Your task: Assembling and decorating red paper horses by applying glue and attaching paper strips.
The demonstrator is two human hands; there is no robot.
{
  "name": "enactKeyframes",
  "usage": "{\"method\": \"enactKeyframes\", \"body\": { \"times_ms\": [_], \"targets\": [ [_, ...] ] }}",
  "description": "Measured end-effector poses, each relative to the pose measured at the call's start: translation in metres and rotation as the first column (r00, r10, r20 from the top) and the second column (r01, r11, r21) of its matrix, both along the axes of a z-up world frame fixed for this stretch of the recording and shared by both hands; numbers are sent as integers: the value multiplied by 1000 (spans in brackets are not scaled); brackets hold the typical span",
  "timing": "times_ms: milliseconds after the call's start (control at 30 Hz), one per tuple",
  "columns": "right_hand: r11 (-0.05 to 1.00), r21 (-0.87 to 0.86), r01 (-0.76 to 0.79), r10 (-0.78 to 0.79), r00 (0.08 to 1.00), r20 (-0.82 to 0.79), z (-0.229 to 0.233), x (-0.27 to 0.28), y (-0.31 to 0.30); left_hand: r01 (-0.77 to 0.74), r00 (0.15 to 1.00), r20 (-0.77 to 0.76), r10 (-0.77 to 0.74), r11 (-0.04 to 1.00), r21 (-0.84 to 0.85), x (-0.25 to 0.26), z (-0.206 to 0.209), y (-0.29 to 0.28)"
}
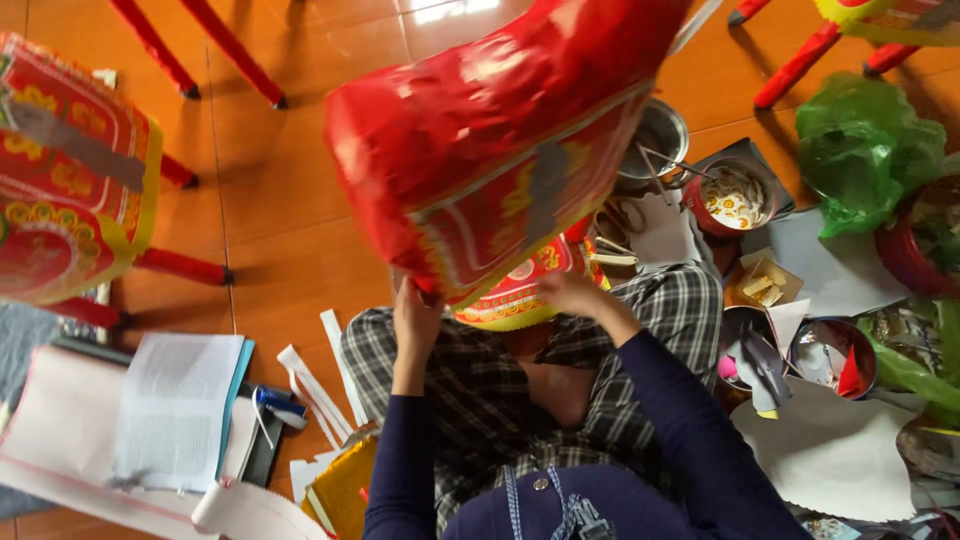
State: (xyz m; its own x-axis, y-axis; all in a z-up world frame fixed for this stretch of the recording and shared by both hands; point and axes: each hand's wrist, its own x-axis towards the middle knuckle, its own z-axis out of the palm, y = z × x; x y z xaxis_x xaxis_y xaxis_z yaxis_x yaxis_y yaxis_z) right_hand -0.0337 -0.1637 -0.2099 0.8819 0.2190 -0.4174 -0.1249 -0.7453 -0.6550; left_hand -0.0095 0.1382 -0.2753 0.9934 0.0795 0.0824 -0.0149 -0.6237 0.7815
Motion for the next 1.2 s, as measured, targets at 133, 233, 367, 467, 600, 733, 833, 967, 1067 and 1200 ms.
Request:
{"method": "enactKeyframes", "body": {
  "times_ms": [133, 233, 367, 467, 600, 733, 833, 967, 1067, 1200],
  "targets": [
    [816, -68, 574, -526, 787, 323, -103, 43, -100, -59, 998, -33, 58, 997, -50, 21, -15, 11],
    [848, 235, 475, -530, 761, 373, -22, 52, -77, -94, 995, 28, 96, 994, -48, 37, -17, 5],
    [885, 200, 421, -466, 788, 402, -27, 72, -49, -131, 989, 62, 132, 991, -17, 46, -25, 14],
    [784, 339, 520, -619, 691, 372, -57, 84, -52, -122, 989, 87, 119, 992, 26, 71, -32, 19],
    [811, 367, 456, -585, 640, 498, -67, 88, -66, -59, 994, 98, 50, 995, 86, 99, -55, 21],
    [885, 265, 383, -463, 785, 411, -36, 90, -83, 5, 989, 143, -23, 992, 126, 128, -73, 19],
    [926, 11, 376, -370, 906, 206, -58, 84, -149, 29, 979, 194, -57, 989, 143, 135, -81, 25],
    [761, -400, 511, -478, 858, 186, -185, 60, -267, 28, 967, 247, -59, 992, 127, 133, -107, 27],
    [565, -455, 688, -679, 701, 217, -230, 51, -309, -28, 956, 292, -41, 973, 230, 136, -132, 43],
    [504, -477, 720, -794, 604, 73, -195, 57, -289, 123, 984, -28, -173, 562, 818, 115, -102, 37]
  ]
}}
